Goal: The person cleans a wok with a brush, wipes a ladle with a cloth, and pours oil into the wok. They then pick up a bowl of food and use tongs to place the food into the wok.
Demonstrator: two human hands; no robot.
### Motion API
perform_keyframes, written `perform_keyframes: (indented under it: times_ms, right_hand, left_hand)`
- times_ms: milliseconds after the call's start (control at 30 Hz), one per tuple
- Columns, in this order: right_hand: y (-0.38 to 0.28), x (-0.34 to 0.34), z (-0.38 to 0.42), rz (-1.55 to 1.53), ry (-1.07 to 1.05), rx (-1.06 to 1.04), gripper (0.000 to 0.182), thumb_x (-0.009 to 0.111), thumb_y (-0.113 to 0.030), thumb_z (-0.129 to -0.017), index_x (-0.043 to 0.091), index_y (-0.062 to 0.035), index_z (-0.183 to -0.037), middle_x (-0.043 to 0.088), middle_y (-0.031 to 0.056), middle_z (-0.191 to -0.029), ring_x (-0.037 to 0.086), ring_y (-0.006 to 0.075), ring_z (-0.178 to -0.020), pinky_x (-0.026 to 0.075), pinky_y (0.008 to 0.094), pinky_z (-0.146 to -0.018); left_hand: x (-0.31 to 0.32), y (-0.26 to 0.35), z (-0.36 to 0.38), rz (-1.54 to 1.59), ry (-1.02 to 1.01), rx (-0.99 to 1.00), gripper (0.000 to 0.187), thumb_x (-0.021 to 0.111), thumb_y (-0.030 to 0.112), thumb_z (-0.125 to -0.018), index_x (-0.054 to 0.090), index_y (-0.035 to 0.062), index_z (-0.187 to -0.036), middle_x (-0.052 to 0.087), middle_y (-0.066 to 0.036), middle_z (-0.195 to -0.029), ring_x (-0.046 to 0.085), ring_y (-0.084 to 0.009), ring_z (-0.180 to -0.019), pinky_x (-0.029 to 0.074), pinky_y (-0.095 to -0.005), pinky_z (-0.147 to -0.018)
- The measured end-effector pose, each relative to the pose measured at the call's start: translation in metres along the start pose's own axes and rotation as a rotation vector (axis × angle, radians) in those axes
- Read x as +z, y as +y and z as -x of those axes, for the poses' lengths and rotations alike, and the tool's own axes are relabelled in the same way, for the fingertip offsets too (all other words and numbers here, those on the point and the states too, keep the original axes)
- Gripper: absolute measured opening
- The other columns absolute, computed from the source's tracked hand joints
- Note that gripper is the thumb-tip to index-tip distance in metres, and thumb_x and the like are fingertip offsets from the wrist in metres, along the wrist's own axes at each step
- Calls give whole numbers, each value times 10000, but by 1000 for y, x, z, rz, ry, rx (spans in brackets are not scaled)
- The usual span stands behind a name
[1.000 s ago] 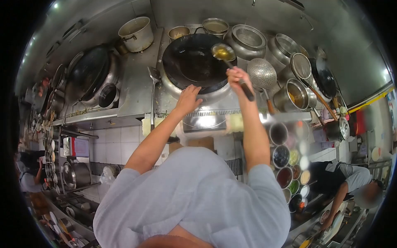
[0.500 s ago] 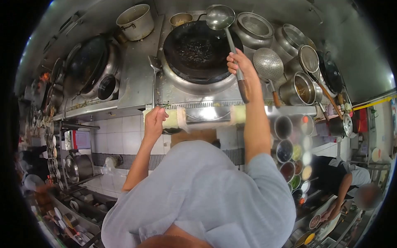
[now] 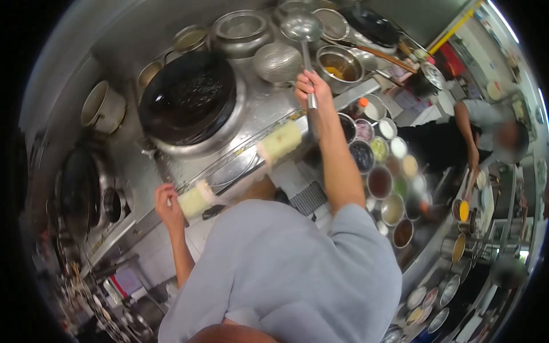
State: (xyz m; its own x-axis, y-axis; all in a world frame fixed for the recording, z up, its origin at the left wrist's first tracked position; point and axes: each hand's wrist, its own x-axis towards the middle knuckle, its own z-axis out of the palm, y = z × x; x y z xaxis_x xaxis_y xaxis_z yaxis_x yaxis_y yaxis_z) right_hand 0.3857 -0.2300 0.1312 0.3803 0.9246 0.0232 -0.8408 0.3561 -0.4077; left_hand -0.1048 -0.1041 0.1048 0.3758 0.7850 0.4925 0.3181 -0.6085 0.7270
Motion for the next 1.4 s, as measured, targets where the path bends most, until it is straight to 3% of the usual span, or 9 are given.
perform_keyframes:
  times_ms: [133, 333, 433, 467, 567, 733, 967, 1200, 1400]
  right_hand:
    - [-88, -26, 40, 661, 557, -125, 69, 493, -99, -920, 429, -94, -898, 451, 1, -622, 434, 103, -470, 366, 294, -408]
    - [-167, -118, 21, 1664, 861, 219, 110, 546, -102, -882, 486, -40, -951, 519, 45, -651, 481, 137, -475, 420, 291, -423]
    - [-172, -122, -4, 1346, 847, 380, 101, 561, -103, -866, 492, -44, -910, 549, 59, -660, 487, 137, -474, 418, 283, -427]
    - [-164, -117, -12, 1094, 918, 210, 154, 510, -76, -862, 492, -55, -710, 471, 33, -551, 472, 149, -458, 389, 279, -435]
    - [-194, -164, -44, 180, 728, 328, 143, 467, -43, -889, 431, -63, -752, 441, 6, -587, 468, 125, -483, 384, 252, -443]
    - [-183, -145, -16, -192, 475, 129, 195, 436, -41, -931, 386, -64, -744, 445, 14, -615, 459, 108, -512, 359, 228, -476]
    - [-179, -83, 40, -115, 391, -74, 155, 440, 13, -895, 348, -47, -786, 416, -1, -614, 446, 78, -482, 333, 211, -439]
    - [-186, -31, 25, -60, 64, 162, 119, 441, -11, -912, 433, -26, -794, 422, -8, -629, 445, 91, -515, 391, 231, -470]
    - [-124, 52, -23, 42, 21, 157, 302, 350, -79, -996, 355, 191, -1129, 412, 7, -652, 413, 72, -452, 360, 216, -404]
  left_hand:
    - [3, -10, 8, 108, -16, -61, 119, 489, -96, -763, 542, -8, -704, 606, -141, -968, 583, -263, -910, 463, -346, -810]
    - [26, 10, 0, 81, -139, 8, 112, 519, -90, -735, 572, 5, -711, 608, -127, -1025, 560, -262, -960, 454, -339, -834]
    - [42, 31, -7, 5, -148, 91, 109, 572, -83, -699, 600, 19, -726, 609, -124, -1062, 555, -284, -980, 458, -359, -855]
    - [46, 39, -10, -12, -147, 119, 114, 588, -81, -687, 608, 23, -730, 609, -124, -1072, 554, -292, -985, 460, -368, -857]
    - [48, 55, -12, -37, -149, 142, 152, 603, -91, -666, 603, 29, -759, 582, -132, -1109, 546, -301, -1052, 450, -391, -908]
    - [42, 51, -1, -45, -61, 134, 140, 629, -64, -676, 621, 29, -780, 594, -142, -1108, 554, -309, -993, 464, -377, -865]
    - [36, 41, 6, -20, -82, 59, 78, 659, -12, -773, 645, 25, -840, 589, -125, -1112, 555, -288, -1005, 451, -362, -852]
    - [41, 43, -6, 96, -80, 123, 81, 632, -3, -819, 682, 17, -880, 600, -136, -1084, 580, -279, -1000, 473, -352, -852]
    - [43, 29, -12, 165, -45, 133, 109, 598, -71, -702, 614, 13, -768, 597, -142, -1096, 606, -257, -924, 479, -329, -803]
